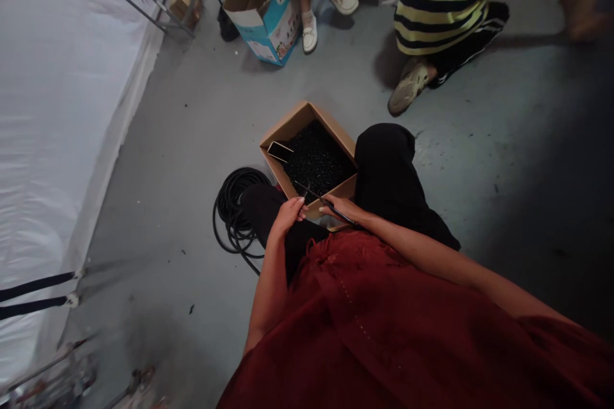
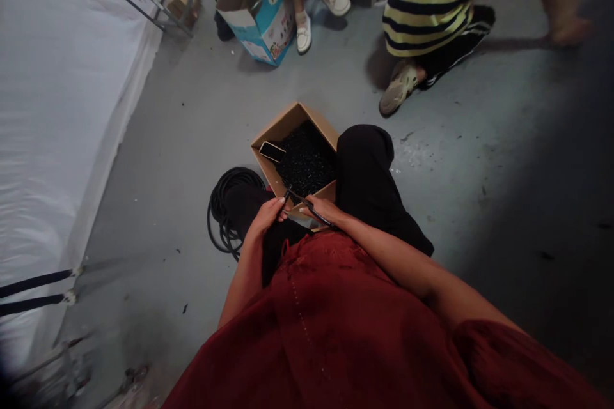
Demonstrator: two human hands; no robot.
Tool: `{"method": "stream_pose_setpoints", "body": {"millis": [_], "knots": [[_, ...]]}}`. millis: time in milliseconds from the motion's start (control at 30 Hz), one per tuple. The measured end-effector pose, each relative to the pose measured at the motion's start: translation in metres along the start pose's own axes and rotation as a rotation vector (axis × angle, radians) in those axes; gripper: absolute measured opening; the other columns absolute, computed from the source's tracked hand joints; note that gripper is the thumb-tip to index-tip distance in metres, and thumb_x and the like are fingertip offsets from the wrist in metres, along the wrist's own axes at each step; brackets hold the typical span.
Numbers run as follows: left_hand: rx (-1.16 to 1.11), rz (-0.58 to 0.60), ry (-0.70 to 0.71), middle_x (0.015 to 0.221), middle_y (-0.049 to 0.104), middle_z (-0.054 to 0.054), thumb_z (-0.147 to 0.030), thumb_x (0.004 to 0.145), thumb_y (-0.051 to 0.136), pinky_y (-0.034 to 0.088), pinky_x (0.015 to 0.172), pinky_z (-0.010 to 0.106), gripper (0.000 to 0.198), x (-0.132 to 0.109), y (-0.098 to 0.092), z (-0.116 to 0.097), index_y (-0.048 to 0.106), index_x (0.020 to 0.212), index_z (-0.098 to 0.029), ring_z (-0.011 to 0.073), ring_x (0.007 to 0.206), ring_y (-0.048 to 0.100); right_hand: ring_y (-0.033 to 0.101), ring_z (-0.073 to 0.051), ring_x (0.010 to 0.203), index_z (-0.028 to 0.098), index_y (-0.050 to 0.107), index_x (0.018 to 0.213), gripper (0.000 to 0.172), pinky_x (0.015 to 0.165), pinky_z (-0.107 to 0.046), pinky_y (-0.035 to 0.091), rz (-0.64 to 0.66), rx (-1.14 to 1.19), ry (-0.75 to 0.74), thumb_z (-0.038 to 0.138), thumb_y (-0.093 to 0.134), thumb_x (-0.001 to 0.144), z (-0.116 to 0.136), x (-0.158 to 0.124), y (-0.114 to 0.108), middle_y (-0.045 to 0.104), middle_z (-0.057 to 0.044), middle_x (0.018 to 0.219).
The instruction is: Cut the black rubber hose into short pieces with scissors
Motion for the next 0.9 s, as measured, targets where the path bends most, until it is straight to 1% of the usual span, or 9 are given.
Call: {"method": "stream_pose_setpoints", "body": {"millis": [67,233,300,367,467,533,600,733,900], "knots": [[0.000,0.019,0.002,0.075,0.065,0.005,-0.044,0.085,0.050,0.037,0.043,0.017,0.035,-0.003,0.002,0.000,0.063,0.087,-0.011,0.0054,0.046,0.049,0.063,-0.024,0.087,0.025,0.057,0.113,0.036,0.068,-0.026,0.040,-0.004,0.000,-0.001,0.046,0.051,0.086,0.002,-0.001,-0.001,0.068,-0.005,0.098],[0.026,-0.001,0.026,0.068,0.061,0.001,-0.041,0.083,0.050,0.029,0.042,0.018,0.039,-0.005,0.001,-0.005,0.061,0.108,-0.012,0.0051,0.044,0.040,0.062,-0.024,0.088,0.025,0.057,0.114,0.036,0.070,-0.027,0.040,-0.006,0.010,-0.011,0.047,0.052,0.086,0.006,-0.004,-0.004,0.069,-0.005,0.097],[0.075,-0.012,0.052,0.064,0.059,0.000,-0.037,0.083,0.051,0.029,0.045,0.019,0.037,-0.006,-0.002,-0.010,0.063,0.107,-0.012,0.0062,0.045,0.040,0.062,-0.024,0.089,0.025,0.057,0.114,0.037,0.071,-0.027,0.041,-0.001,0.015,-0.018,0.048,0.052,0.085,0.006,-0.004,-0.004,0.069,-0.005,0.099],[0.138,-0.026,0.093,0.061,0.059,0.000,-0.033,0.081,0.053,0.033,0.050,0.020,0.031,-0.007,-0.007,-0.017,0.068,0.100,-0.013,0.0083,0.049,0.044,0.063,-0.025,0.091,0.023,0.057,0.113,0.037,0.072,-0.027,0.041,0.008,0.022,-0.021,0.047,0.052,0.085,0.007,-0.005,-0.003,0.068,-0.006,0.100],[0.251,-0.059,0.172,0.067,0.064,0.002,-0.029,0.079,0.056,0.039,0.063,0.022,0.024,-0.008,-0.012,-0.027,0.072,0.092,-0.016,0.0132,0.063,0.054,0.063,-0.025,0.094,0.022,0.056,0.115,0.039,0.074,-0.028,0.043,0.019,0.035,-0.021,0.047,0.052,0.085,0.006,-0.004,0.000,0.068,-0.008,0.105],[0.343,-0.087,0.212,0.075,0.068,0.003,-0.027,0.080,0.056,0.041,0.068,0.023,0.024,-0.009,-0.013,-0.032,0.072,0.095,-0.018,0.0161,0.070,0.058,0.062,-0.025,0.096,0.022,0.055,0.118,0.041,0.076,-0.028,0.043,0.030,0.047,-0.019,0.047,0.051,0.086,0.005,-0.004,0.001,0.067,-0.008,0.108],[0.412,-0.117,0.227,0.079,0.070,0.004,-0.027,0.080,0.057,0.042,0.069,0.024,0.025,-0.010,-0.012,-0.033,0.072,0.098,-0.020,0.0185,0.074,0.061,0.062,-0.025,0.098,0.022,0.054,0.120,0.042,0.078,-0.029,0.044,0.046,0.058,-0.015,0.048,0.051,0.087,0.004,-0.003,0.003,0.067,-0.007,0.111],[0.459,-0.155,0.206,0.083,0.072,0.006,-0.028,0.079,0.061,0.042,0.072,0.025,0.022,-0.013,-0.008,-0.033,0.072,0.097,-0.024,0.0220,0.083,0.063,0.061,-0.027,0.101,0.020,0.053,0.123,0.047,0.080,-0.032,0.045,0.070,0.078,-0.003,0.049,0.050,0.087,0.002,-0.002,0.006,0.065,-0.009,0.115],[0.612,-0.142,0.251,0.094,0.071,0.008,-0.027,0.084,0.056,0.042,0.076,0.025,0.025,-0.020,0.001,-0.041,0.069,0.106,-0.026,0.0226,0.091,0.063,0.060,-0.027,0.104,0.019,0.051,0.126,0.050,0.083,-0.032,0.046,0.073,0.098,0.003,0.049,0.053,0.086,0.001,-0.002,0.006,0.063,-0.011,0.118]]}}
Point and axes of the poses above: each hand's wrist, its own x-axis towards the middle knuckle, its own y-axis out of the palm, z = x × y, the point moved 8 cm from there along x, towards the middle knuckle
